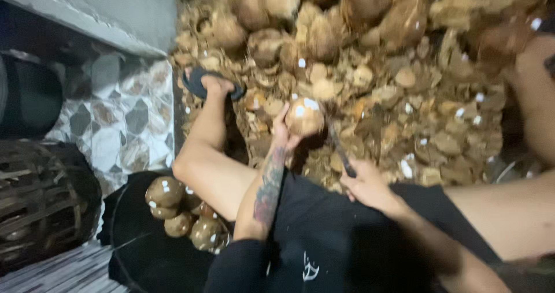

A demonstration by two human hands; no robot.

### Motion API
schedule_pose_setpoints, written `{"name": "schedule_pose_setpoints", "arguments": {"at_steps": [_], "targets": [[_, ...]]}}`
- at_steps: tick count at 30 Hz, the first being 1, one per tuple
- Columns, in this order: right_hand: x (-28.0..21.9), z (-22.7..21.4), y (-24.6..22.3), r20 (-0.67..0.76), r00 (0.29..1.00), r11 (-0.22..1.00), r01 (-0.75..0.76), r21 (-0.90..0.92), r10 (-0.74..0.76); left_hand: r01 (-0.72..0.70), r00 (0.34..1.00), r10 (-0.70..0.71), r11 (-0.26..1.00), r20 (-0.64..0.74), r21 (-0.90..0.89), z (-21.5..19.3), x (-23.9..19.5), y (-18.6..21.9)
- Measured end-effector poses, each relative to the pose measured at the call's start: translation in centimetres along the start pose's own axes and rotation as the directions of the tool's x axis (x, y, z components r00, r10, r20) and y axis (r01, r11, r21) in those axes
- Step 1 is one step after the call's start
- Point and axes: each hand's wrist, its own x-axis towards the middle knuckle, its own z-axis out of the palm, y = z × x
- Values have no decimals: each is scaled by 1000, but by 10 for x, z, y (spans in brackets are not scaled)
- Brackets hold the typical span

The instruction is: The person sits on the floor and uses a curved knife to peel the husk off coconuts. They rotate the coconut in their hands, scrape away the husk, and place the peeled coconuts into a black container. The person also pours coconut water into a white bucket.

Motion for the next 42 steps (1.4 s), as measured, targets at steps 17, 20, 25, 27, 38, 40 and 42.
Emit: {"name": "schedule_pose_setpoints", "arguments": {"at_steps": [17,20,25,27,38,40,42], "targets": [[-10,-19,-48,-46,990,969,143,201,-136,108,984,-91,988,153,-106,20,-10,17],[-27,-20,-46,-146,553,572,792,-212,-820,34,978,-64,988,201,149,8,14,25],[47,-24,3,-69,274,277,857,-434,-959,168,975,-200,947,95,275,-22,23,29],[59,-25,22,104,417,294,776,-558,-903,187,966,-230,939,121,288,-29,15,21],[-5,-38,-33,-331,541,614,770,-173,-773,-59,991,56,998,121,19,1,12,19],[-2,-36,-40,-358,288,376,903,-206,-888,-83,989,81,997,120,9,-3,26,11],[-5,-18,-41,-383,61,153,965,-214,-922,-83,994,82,997,72,3,-12,25,1]]}}
